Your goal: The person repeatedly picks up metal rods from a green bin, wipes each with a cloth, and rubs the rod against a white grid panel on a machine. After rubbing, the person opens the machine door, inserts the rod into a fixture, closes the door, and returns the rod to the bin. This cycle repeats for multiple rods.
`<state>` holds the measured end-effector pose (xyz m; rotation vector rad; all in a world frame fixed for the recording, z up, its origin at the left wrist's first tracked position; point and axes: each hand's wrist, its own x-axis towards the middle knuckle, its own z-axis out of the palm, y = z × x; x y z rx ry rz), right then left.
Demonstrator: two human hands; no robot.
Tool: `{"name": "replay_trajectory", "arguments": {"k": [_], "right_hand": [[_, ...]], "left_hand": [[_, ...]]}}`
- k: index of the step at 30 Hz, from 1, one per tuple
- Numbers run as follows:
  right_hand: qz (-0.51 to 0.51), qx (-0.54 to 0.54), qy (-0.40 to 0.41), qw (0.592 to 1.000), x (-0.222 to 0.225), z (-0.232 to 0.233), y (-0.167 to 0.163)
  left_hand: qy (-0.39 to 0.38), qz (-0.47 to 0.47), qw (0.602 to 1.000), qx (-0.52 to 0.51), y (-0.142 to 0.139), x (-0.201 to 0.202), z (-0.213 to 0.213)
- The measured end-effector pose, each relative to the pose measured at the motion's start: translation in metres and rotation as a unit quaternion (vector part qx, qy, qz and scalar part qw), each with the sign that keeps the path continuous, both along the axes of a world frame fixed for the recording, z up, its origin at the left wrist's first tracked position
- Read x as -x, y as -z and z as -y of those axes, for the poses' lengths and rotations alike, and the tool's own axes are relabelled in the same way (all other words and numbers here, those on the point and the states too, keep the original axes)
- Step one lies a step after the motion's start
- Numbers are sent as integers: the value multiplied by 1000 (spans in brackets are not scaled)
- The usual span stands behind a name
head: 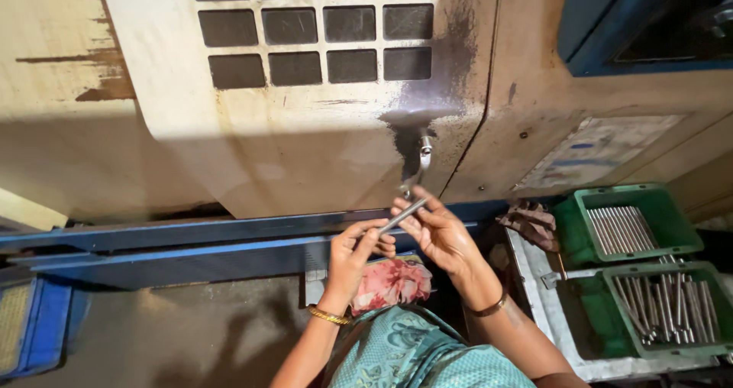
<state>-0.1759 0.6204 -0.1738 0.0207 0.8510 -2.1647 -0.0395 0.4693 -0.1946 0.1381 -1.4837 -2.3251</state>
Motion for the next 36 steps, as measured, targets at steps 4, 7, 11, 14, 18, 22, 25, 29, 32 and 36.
{"name": "replay_trajectory", "arguments": {"k": [4, 7, 11, 14, 18, 22, 25, 29, 32, 36], "right_hand": [[-190, -4, 71, 979, -26, 1, -31], [-275, -19, 120, 954, -46, 4, -34], [-468, -104, 126, 869, -72, 7, -28], [-557, -143, 85, 813, -90, 11, -29], [-637, -182, 84, 744, -102, 18, -41], [-694, -224, 93, 678, -102, 19, -50], [-692, -218, 107, 680, -90, 20, -49], [-694, -220, 160, 667, -66, 21, -42], [-631, -167, 166, 739, -42, 19, -37], [-424, -87, 152, 889, -4, 7, -36]], "left_hand": [[18, -23, 990, -136, 19, -8, 9], [-6, -11, 981, -195, 33, -11, 12], [4, 66, 978, -198, 48, -11, 17], [23, 101, 978, -180, 53, -14, 19], [62, 98, 983, -140, 52, -19, 29], [79, 87, 989, -88, 55, -13, 35], [79, 89, 991, -56, 62, -3, 36], [87, 135, 986, -34, 66, 9, 36], [99, 106, 988, 62, 54, 12, 38], [134, 74, 976, 157, 12, 18, 40]]}}
